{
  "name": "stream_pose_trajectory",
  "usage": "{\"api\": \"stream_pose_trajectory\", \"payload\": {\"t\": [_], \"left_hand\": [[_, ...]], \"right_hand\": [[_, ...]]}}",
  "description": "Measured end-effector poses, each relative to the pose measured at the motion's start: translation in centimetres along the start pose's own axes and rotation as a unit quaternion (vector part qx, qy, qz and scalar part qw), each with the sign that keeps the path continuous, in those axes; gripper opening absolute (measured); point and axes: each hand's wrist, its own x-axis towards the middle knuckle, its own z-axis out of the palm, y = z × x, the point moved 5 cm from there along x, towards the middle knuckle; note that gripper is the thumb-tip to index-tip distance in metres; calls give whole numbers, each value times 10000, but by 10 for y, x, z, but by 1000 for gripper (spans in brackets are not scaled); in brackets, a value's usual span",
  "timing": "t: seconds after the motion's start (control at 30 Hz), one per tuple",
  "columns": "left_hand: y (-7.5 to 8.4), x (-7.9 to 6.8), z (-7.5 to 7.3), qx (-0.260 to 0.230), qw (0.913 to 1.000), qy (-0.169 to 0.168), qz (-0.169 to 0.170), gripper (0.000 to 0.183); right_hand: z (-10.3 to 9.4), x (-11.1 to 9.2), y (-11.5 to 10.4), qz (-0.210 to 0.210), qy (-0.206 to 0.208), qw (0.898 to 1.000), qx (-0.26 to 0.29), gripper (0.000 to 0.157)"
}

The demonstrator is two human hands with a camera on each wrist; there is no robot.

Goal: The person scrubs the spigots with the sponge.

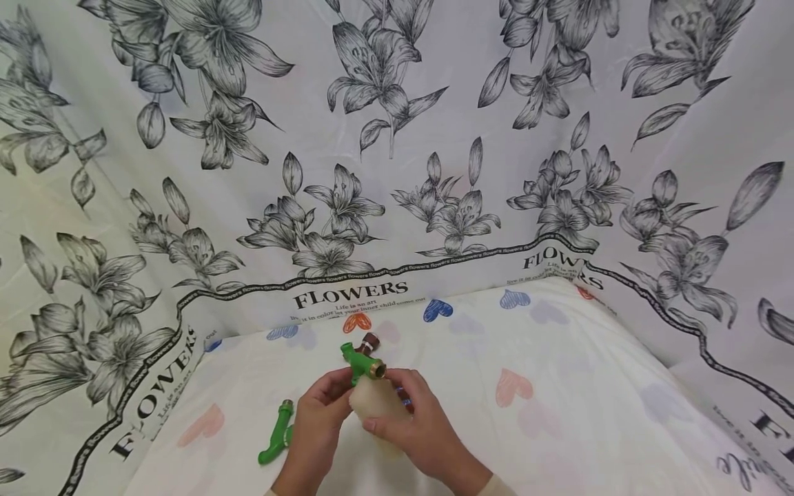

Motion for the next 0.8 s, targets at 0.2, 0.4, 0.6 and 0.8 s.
{"api": "stream_pose_trajectory", "payload": {"t": [0.2, 0.4, 0.6, 0.8], "left_hand": [[0, -2, 1, 222, 9997, -126, 22, 43], [-2, 0, -1, 199, 9997, -128, 36, 44], [-1, -6, 2, -355, 9970, -680, -66, 48], [3, -11, 9, -251, 9936, -1096, -129, 47]], "right_hand": [[2, -2, -5, -282, 41, 9996, 7, 58], [1, 0, 0, -78, 126, 9998, -103, 60], [-8, 5, 9, 276, 313, 9991, -46, 57], [-16, 9, 16, 517, 358, 9977, 256, 51]]}}
